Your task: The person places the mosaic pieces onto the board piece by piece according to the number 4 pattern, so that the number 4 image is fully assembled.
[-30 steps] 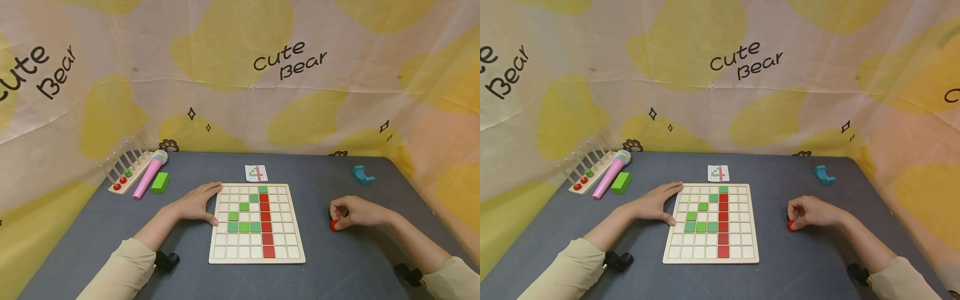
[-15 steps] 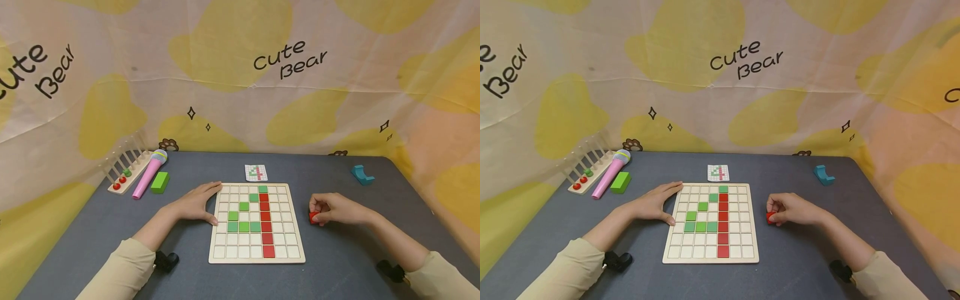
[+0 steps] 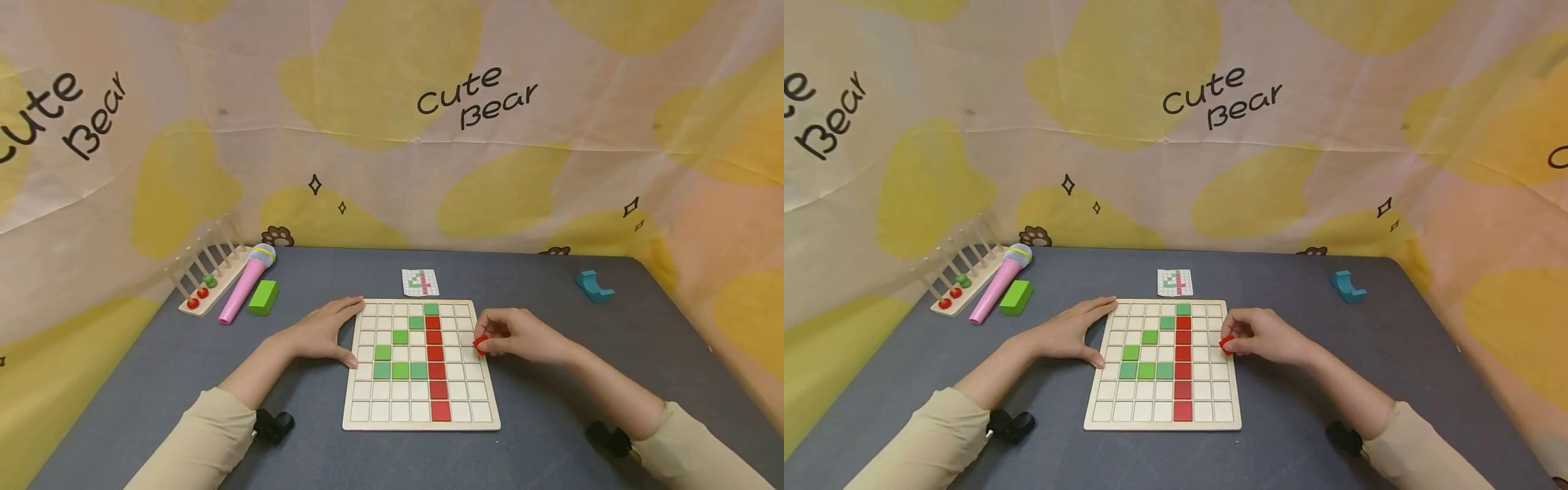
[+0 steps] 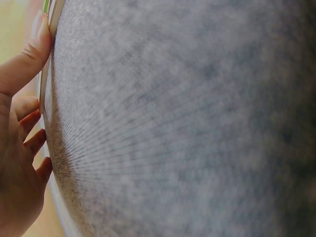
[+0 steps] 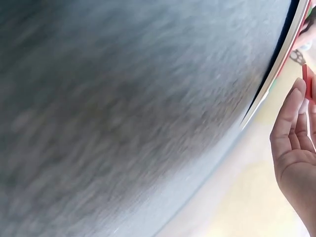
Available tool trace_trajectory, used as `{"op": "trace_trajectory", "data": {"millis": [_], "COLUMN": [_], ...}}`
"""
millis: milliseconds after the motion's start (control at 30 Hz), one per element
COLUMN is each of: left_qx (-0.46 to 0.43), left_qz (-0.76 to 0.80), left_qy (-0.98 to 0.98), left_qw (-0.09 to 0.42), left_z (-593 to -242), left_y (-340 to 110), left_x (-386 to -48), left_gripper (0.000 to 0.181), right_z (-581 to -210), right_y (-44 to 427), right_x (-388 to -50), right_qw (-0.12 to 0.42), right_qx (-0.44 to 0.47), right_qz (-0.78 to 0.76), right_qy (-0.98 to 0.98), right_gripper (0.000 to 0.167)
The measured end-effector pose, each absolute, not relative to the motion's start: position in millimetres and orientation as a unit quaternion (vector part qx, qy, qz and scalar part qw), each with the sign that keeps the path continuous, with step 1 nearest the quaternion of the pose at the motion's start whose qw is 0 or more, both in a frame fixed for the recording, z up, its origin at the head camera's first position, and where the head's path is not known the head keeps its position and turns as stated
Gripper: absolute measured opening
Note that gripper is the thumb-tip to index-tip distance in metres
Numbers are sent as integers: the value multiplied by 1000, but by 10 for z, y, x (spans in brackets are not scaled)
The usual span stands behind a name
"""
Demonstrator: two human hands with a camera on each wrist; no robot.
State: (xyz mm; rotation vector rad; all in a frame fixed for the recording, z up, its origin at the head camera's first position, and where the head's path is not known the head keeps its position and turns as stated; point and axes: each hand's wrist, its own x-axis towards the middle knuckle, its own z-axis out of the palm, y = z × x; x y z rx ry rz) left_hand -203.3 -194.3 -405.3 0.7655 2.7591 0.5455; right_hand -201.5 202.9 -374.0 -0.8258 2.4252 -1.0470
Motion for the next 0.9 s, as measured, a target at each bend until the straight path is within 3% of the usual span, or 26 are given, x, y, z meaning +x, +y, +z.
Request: {"op": "trace_trajectory", "data": {"millis": [233,500,900], "left_qx": [260,259,260], "left_qz": [186,186,189], "left_qy": [941,941,940], "left_qw": [114,117,113], "left_z": [-4065,-4059,-4052], "left_y": [-1943,-1936,-1941], "left_x": [-2045,-2040,-2037], "left_gripper": [115,115,114], "right_z": [-3779,-3771,-3836], "right_y": [1855,1693,1629], "right_x": [-2000,-1929,-1897], "right_qw": [207,198,185], "right_qx": [-301,-328,-351], "right_qz": [-371,-334,-330], "right_qy": [854,861,857], "right_gripper": [9,12,4]}}
